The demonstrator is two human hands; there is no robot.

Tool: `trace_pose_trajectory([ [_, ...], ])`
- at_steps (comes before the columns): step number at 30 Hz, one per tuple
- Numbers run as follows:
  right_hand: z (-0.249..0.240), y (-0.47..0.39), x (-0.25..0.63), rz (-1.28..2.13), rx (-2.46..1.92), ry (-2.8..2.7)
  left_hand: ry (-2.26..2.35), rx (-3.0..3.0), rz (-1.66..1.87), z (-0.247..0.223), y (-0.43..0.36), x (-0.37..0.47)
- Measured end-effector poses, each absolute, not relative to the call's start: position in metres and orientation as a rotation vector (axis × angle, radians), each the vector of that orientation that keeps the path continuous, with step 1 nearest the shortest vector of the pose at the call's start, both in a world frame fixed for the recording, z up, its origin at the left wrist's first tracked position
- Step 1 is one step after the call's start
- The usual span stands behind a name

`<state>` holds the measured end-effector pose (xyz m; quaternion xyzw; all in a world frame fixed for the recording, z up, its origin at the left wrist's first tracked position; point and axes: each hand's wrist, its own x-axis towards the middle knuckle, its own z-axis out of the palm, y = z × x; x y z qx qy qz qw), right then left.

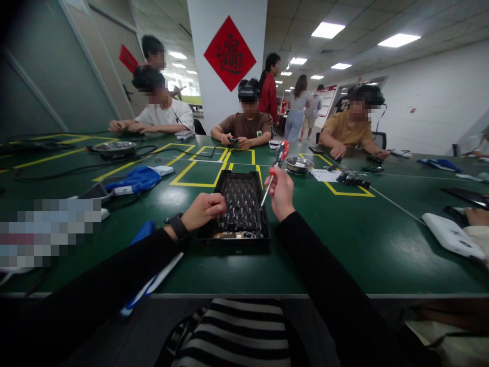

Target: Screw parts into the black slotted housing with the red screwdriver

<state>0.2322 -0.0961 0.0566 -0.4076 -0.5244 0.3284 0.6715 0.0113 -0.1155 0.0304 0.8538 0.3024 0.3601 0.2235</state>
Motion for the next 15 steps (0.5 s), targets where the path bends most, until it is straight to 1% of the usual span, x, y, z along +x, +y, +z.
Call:
trace_pose_trajectory([
  [2, 0.047, -0.081, 0.258, 0.309, -1.52, -1.361, 0.82, 2.44, 1.045, 0.031, -0.114, 0.011],
  [5, 0.028, -0.072, 0.279, 0.214, -1.781, -1.484, 0.81, 2.497, 1.049, 0.032, -0.114, 0.011],
  [10, 0.014, -0.075, 0.271, 0.169, -1.968, -1.667, 0.82, 2.519, 1.029, 0.033, -0.115, 0.011],
  [15, 0.038, -0.078, 0.276, 0.123, -1.945, -1.774, 0.825, 2.497, 1.035, 0.032, -0.114, 0.011],
])
